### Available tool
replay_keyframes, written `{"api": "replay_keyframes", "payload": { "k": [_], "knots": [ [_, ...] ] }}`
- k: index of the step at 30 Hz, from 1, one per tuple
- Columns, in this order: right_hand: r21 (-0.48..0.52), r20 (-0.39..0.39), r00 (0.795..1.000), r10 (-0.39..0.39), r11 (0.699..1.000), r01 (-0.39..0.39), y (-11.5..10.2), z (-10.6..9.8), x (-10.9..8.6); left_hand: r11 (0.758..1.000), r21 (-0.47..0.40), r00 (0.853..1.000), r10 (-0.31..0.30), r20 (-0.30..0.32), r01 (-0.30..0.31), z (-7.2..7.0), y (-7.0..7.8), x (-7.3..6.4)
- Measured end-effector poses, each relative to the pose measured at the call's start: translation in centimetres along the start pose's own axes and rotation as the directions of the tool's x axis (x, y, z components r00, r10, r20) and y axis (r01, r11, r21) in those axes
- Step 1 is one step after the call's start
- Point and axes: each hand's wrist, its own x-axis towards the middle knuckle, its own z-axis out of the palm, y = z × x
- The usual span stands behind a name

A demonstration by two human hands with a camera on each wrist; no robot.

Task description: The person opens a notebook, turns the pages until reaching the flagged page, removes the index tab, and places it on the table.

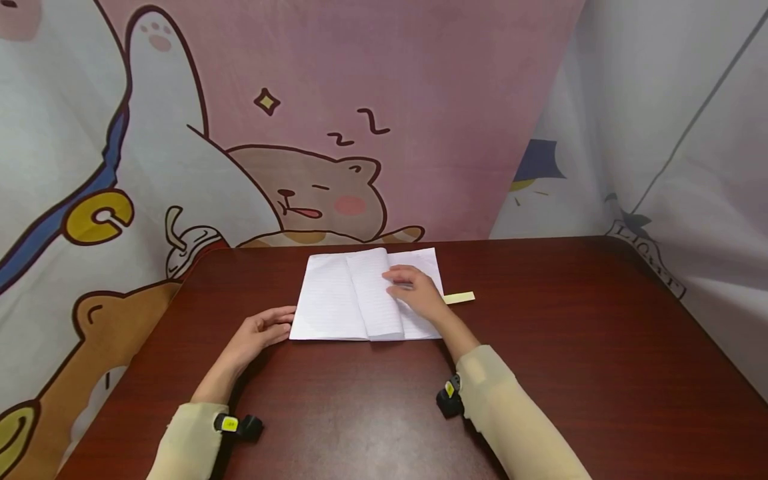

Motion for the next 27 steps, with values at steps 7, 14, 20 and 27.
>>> {"api": "replay_keyframes", "payload": {
  "k": [7, 14, 20, 27],
  "knots": [
    [0.004, 0.007, 1.0, 0.022, 1.0, -0.022, -0.5, 0.7, 0.0, 1.0, 0.0, 1.0, 0.0, -0.004, 0.0, 0.0, 0.2, 0.0],
    [0.055, 0.014, 1.0, 0.015, 0.998, -0.016, -0.8, 1.3, 0.2, 1.0, -0.002, 1.0, 0.012, 0.007, -0.012, 0.0, 0.4, -0.2],
    [0.024, 0.025, 1.0, 0.019, 1.0, -0.02, -0.9, 1.8, 0.3, 1.0, -0.002, 1.0, 0.015, 0.009, -0.015, 0.0, 0.4, -0.2],
    [-0.027, 0.046, 0.999, 0.022, 0.999, -0.021, -1.2, 2.4, 0.5, 1.0, -0.007, 1.0, 0.016, 0.004, -0.016, 0.0, 0.1, 0.0]
  ]
}}
